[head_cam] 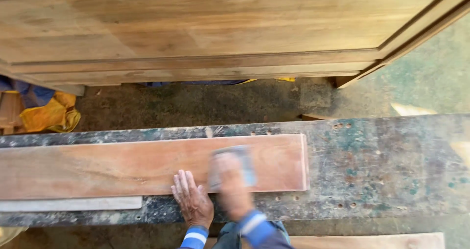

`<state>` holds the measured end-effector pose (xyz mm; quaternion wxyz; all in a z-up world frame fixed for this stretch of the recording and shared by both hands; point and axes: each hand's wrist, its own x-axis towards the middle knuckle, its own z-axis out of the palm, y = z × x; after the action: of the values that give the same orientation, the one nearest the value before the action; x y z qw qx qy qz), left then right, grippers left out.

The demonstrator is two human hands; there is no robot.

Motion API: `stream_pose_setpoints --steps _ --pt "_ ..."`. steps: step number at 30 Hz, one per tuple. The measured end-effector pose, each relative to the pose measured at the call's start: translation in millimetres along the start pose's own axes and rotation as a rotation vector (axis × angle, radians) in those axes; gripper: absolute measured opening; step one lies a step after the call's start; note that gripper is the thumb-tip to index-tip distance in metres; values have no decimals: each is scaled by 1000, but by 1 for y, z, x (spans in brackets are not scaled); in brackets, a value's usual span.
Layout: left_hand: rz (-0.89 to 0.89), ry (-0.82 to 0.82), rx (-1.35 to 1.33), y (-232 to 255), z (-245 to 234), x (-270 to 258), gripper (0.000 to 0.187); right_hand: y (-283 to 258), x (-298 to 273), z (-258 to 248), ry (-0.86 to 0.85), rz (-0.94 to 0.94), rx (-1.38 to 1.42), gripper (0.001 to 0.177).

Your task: Manually sanding a wooden plank with sandpaper on a workbench.

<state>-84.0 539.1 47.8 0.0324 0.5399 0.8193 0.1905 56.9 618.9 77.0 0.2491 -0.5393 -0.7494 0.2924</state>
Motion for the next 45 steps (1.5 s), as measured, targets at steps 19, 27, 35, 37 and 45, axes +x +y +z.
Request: stream_pose_setpoints --steps 19,27,35,37,45 --pt "115 0 64 -74 6 16 59 40 13 -20 -89 -233 -50 77" --pt "187 -44 131 -91 -29 69 77 -22 -9 37 39 110 -495 74" --pt "156 -268 83 -119 -30 75 83 49 4 -22 178 38 -302 63" --pt "156 -363 33 -126 -39 86 92 43 14 -12 216 162 -326 59" --pt "146 -794 26 -122 -92 117 123 -44 11 77 0 -232 -101 66"
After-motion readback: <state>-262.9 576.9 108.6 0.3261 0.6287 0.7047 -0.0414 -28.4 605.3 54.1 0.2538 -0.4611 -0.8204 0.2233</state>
